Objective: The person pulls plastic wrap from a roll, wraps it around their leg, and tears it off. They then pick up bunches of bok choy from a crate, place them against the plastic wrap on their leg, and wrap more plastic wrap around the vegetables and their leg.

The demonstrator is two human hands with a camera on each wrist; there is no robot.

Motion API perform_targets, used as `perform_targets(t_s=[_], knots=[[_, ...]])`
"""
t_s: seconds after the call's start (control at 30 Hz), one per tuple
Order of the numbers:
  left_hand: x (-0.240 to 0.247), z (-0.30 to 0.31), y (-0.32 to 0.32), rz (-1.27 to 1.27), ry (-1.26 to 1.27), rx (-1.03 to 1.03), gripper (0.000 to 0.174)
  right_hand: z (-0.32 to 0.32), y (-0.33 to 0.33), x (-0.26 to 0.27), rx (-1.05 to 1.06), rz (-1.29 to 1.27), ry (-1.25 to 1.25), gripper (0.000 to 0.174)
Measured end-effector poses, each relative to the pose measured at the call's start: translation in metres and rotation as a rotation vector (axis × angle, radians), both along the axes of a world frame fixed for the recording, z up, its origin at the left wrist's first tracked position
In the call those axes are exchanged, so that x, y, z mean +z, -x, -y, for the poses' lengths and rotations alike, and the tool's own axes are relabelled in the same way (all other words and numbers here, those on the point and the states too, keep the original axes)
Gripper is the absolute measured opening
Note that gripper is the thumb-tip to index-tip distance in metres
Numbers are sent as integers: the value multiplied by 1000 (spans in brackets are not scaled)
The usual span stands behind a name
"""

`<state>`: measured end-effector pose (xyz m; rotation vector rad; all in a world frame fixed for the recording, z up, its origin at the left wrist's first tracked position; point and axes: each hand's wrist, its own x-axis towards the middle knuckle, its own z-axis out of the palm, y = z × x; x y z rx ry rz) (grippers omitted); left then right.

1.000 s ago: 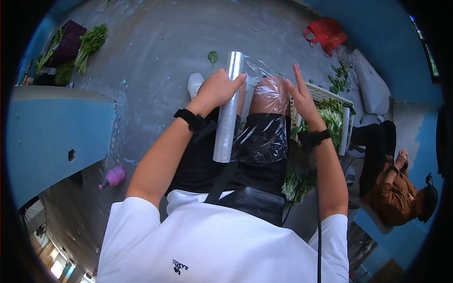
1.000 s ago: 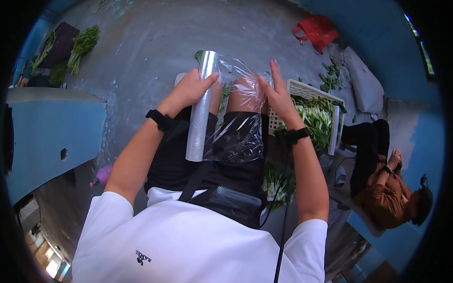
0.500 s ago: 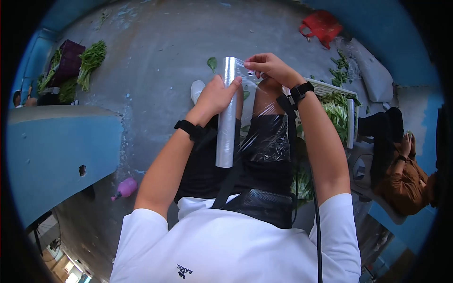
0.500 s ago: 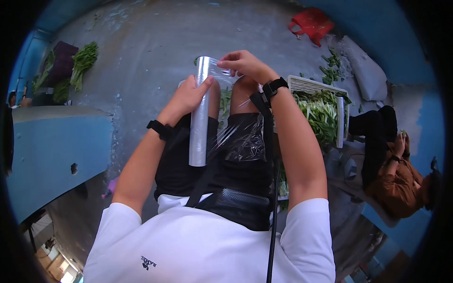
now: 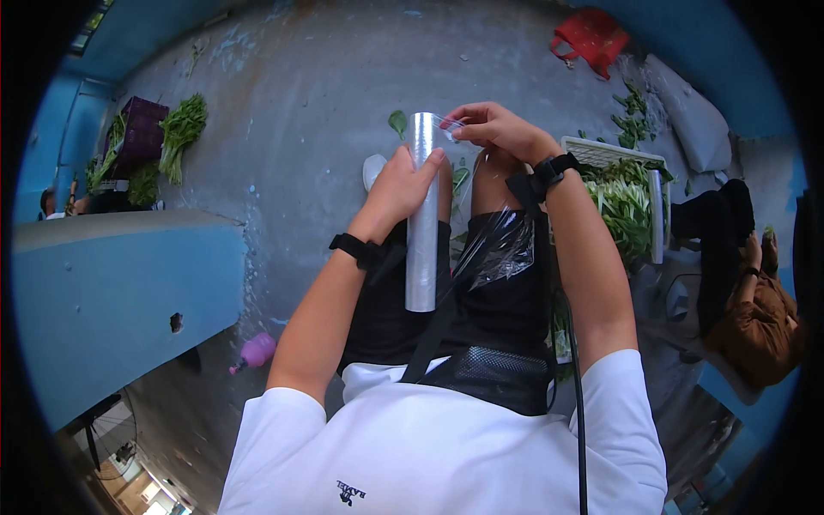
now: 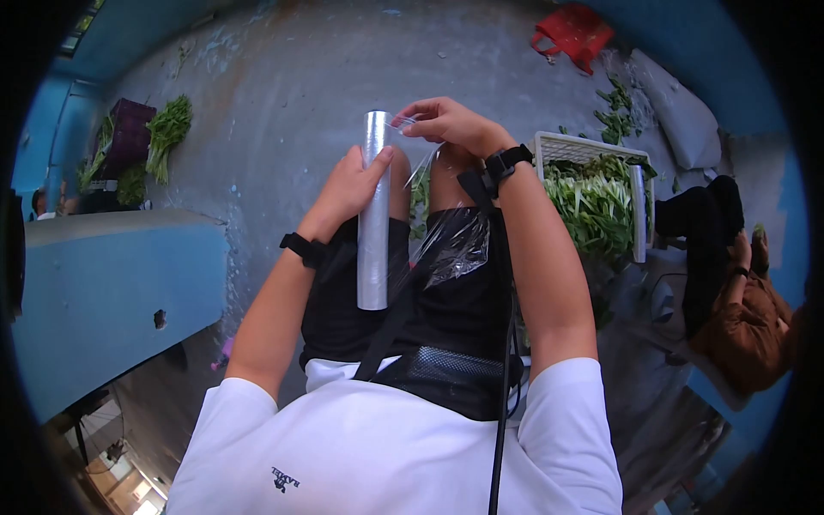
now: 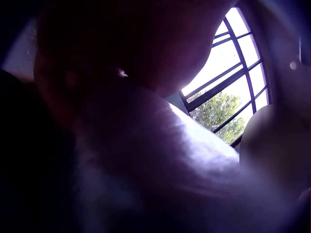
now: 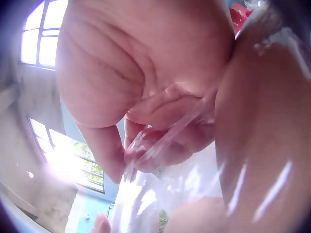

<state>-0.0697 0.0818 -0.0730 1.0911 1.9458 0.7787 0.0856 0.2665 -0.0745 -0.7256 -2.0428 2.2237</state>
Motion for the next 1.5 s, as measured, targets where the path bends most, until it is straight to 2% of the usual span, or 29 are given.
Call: perform_targets(t_s=[0.37, 0.57, 0.8, 0.87, 1.0, 1.2, 1.3, 1.37, 1.5], knots=[[6, -1, -4, -7, -11, 9, 62, -13, -5, -12, 103, -88, 427, 31], [11, 0, -3, 53, -45, -15, 58, -18, -4, -23, 188, -187, 471, 28], [-35, -1, 9, 233, -59, 25, 63, -17, -8, -25, 151, -284, 603, 24], [-37, 1, 9, 280, -34, 110, 67, -15, -7, -26, 114, -326, 615, 24], [-44, 5, 8, 291, -54, 169, 71, -17, -8, -31, 100, -335, 605, 25], [-40, 13, 5, 270, -98, 264, 71, -15, -7, -26, 31, -190, 525, 25], [-42, 15, 5, 261, -135, 283, 68, -11, -7, -23, -41, -88, 411, 24], [-39, 16, 5, 164, -116, 288, 68, -6, -7, -17, -125, -21, 331, 24], [-32, 18, 2, 139, -108, 315, 68, -1, -3, -17, -102, 55, 177, 24]])
